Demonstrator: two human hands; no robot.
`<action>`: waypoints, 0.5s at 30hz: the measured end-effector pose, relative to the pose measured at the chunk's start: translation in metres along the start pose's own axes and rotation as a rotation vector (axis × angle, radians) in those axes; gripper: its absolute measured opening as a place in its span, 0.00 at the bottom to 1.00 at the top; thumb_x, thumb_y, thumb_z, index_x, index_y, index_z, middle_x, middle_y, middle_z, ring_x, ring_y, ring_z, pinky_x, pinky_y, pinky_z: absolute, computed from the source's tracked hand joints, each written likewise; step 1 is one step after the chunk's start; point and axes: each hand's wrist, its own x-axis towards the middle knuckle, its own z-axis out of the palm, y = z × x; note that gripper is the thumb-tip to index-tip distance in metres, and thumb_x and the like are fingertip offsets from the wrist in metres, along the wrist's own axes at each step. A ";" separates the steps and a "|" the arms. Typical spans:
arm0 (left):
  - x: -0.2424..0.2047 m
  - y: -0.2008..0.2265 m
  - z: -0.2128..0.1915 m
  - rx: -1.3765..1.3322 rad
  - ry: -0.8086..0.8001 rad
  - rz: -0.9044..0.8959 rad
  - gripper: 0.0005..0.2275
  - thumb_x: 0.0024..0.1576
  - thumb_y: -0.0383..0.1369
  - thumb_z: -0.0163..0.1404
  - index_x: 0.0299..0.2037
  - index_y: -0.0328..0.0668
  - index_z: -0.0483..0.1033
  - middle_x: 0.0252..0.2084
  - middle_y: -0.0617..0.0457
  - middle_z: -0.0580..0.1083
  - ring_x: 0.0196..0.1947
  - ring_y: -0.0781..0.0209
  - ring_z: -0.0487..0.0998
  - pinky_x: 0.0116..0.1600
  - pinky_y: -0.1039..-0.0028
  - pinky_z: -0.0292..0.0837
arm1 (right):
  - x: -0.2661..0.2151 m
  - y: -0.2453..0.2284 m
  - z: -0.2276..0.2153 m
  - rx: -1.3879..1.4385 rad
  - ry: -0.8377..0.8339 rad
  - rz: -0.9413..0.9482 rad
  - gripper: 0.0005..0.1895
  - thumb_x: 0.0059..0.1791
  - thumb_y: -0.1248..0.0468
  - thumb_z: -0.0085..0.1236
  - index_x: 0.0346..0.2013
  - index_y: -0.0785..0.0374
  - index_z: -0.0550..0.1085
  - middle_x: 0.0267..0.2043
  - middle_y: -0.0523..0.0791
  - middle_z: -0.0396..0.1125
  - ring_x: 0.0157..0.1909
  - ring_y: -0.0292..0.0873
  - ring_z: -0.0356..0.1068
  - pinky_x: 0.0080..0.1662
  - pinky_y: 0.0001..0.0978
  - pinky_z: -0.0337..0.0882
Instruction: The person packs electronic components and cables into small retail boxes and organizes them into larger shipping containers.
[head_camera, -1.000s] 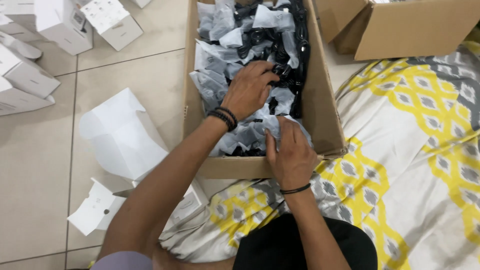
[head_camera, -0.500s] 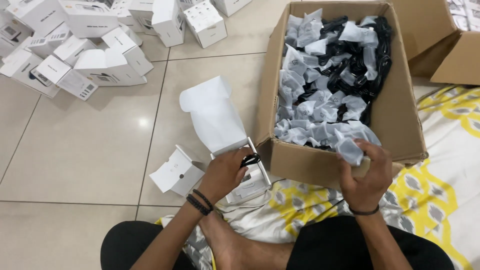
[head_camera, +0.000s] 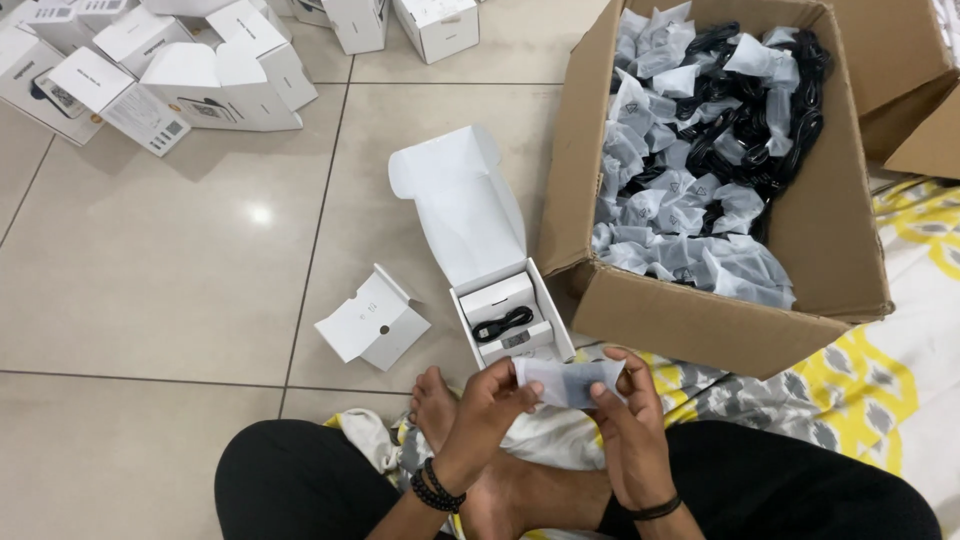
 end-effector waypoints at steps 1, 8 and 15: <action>-0.002 0.006 -0.003 0.000 0.002 -0.004 0.14 0.59 0.31 0.57 0.50 0.28 0.76 0.42 0.51 0.79 0.40 0.73 0.79 0.47 0.81 0.77 | -0.001 0.006 -0.001 0.001 0.001 0.004 0.24 0.50 0.71 0.56 0.61 0.63 0.64 0.52 0.45 0.66 0.52 0.39 0.68 0.52 0.34 0.70; -0.014 0.056 -0.008 0.470 0.225 0.230 0.08 0.57 0.32 0.59 0.38 0.34 0.75 0.31 0.59 0.75 0.31 0.76 0.73 0.36 0.83 0.70 | -0.009 0.054 -0.003 -0.101 -0.211 0.341 0.23 0.47 0.73 0.58 0.57 0.68 0.69 0.50 0.44 0.70 0.51 0.36 0.69 0.54 0.31 0.69; 0.005 0.023 -0.040 0.087 0.129 0.123 0.07 0.56 0.27 0.59 0.37 0.39 0.71 0.28 0.63 0.70 0.28 0.79 0.66 0.31 0.85 0.60 | -0.008 0.054 0.004 -0.178 -0.316 0.365 0.25 0.45 0.73 0.63 0.56 0.69 0.70 0.48 0.45 0.73 0.49 0.36 0.72 0.51 0.30 0.71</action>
